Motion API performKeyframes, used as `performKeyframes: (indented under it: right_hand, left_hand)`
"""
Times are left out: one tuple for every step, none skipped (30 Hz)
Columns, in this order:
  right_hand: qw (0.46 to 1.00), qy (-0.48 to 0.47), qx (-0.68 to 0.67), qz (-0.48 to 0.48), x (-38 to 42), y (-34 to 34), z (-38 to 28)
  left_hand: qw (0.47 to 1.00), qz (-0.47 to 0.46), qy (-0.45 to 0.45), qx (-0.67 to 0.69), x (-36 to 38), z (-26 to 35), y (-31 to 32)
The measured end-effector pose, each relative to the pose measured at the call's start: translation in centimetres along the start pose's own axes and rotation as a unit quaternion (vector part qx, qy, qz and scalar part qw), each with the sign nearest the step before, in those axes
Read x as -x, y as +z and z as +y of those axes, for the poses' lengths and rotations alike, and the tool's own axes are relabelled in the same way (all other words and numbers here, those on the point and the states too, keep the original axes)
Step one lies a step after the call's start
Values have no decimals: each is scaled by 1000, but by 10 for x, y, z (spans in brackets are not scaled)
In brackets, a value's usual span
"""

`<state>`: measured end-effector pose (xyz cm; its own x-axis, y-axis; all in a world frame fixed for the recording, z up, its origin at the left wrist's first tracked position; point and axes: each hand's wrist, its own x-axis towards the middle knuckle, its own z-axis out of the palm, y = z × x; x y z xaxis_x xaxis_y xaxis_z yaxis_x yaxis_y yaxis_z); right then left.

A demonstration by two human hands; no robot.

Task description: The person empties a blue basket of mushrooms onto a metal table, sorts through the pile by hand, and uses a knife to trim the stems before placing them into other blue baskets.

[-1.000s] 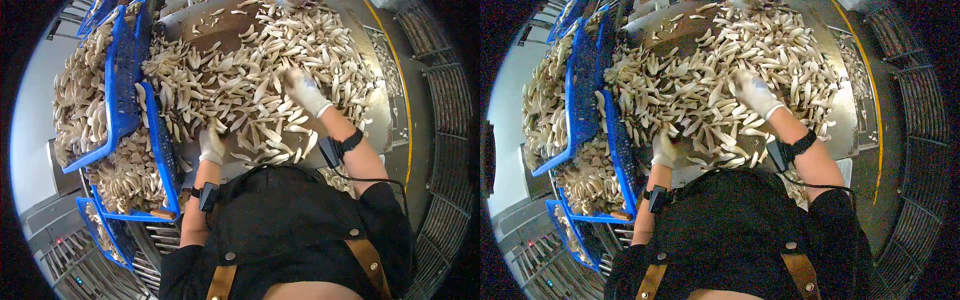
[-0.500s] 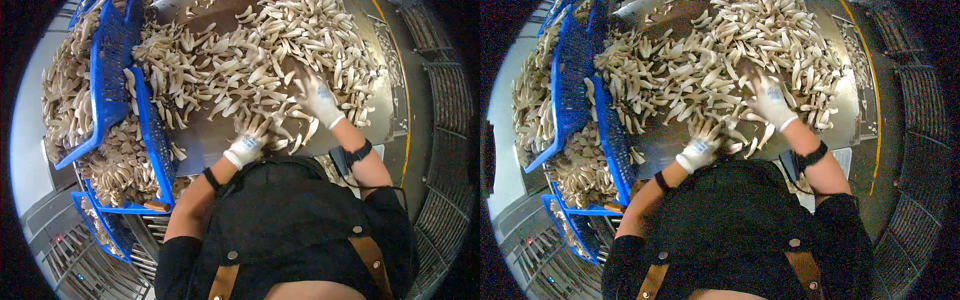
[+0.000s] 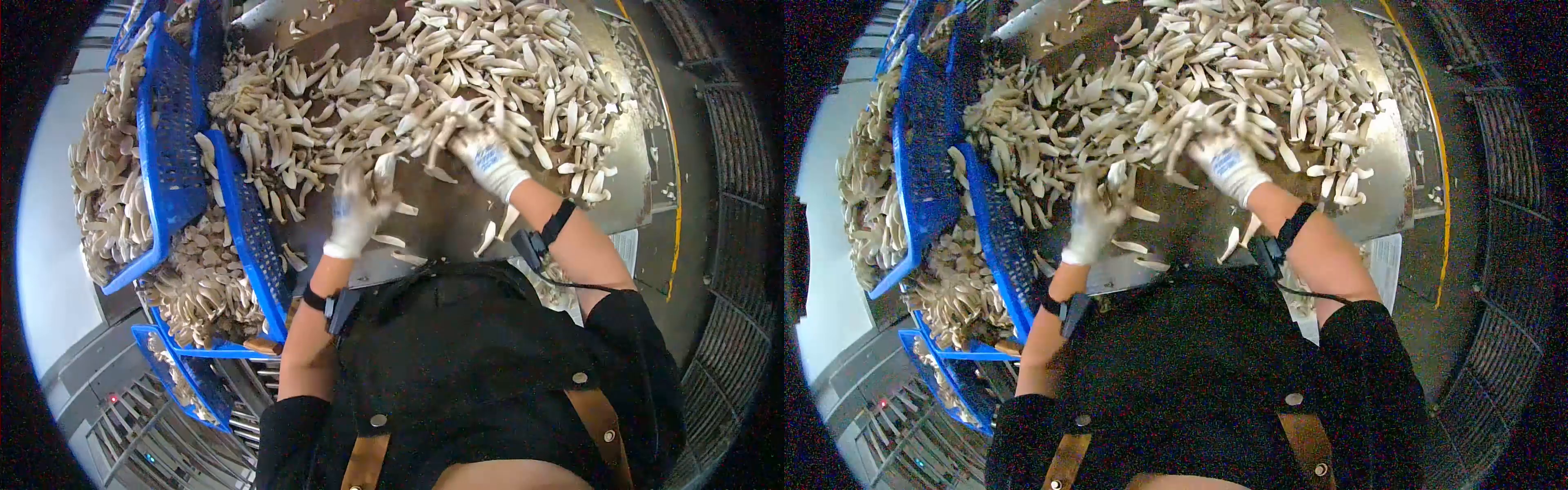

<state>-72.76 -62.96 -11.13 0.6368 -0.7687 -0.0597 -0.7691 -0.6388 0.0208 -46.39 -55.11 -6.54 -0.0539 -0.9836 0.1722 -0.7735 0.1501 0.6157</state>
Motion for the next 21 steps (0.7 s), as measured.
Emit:
performKeyframes:
  right_hand:
    - [999, 53, -8, -7, -8, -13, 12]
    - [990, 77, -109, 39, -13, 4, 32]
    - [982, 94, -148, 72, -11, -2, 43]
    - [970, 111, -187, 105, -11, -13, 53]
    - [968, 145, -190, 73, -12, -22, 64]
    - [964, 178, -194, 40, -13, -30, 73]
    - [949, 227, -217, 12, -13, -35, 81]
    - [949, 208, -206, 117, -10, -40, 80]
    - [955, 170, -163, 181, -11, -49, 72]
    - [954, 129, -119, 244, -13, -59, 62]
    - [978, 89, -116, 152, -17, -71, 46]
    - [991, 48, -109, 60, -25, -82, 28]
    - [997, -15, -63, -35, -32, -86, 9]
    - [988, -76, -17, -131, -35, -82, -4]
    - [991, -99, -46, -77, -34, -75, -10]
    - [989, -121, -76, -24, -36, -69, -12]
    - [989, -80, -94, -86, -48, -68, -9]
    - [988, -46, -68, -129, -56, -64, -2]
    - [975, -27, -49, -215, -73, -65, 6]
    - [954, -9, -26, -298, -92, -69, 14]
    - [949, -12, 16, -313, -110, -101, 16]
  left_hand:
    - [996, -76, 5, -55, 21, -2, -1]
    - [982, -153, 18, -110, 41, -4, -2]
    - [961, -226, 38, -158, 62, -6, -3]
    - [917, -323, 16, -233, 74, 2, 0]
    - [941, -264, 67, -203, 93, -14, 18]
    - [957, -205, 116, -171, 107, -36, 42]
    - [976, -197, 47, -85, 104, -40, 60]
    - [983, -152, 73, -68, 72, -25, 61]
    - [985, -116, 96, -90, 40, 4, 52]
    - [984, -78, 117, -110, 14, 26, 46]
    - [990, -79, 114, 5, -5, 32, 50]
    - [983, -77, 113, 119, -23, 33, 52]
    - [987, -34, 134, 82, -39, 26, 49]
    - [997, -29, 69, 31, -55, 24, 33]
    - [995, 95, 13, 22, -74, 7, 24]
    - [975, 216, -42, 13, -88, -7, 20]
    - [984, 150, -50, -82, -86, -19, 29]
    - [980, 82, -58, -174, -78, -36, 46]
    - [963, 16, -65, -263, -75, -46, 56]
    - [969, -6, 25, -246, -79, -36, 61]
    - [988, -28, 37, -148, -83, -17, 60]
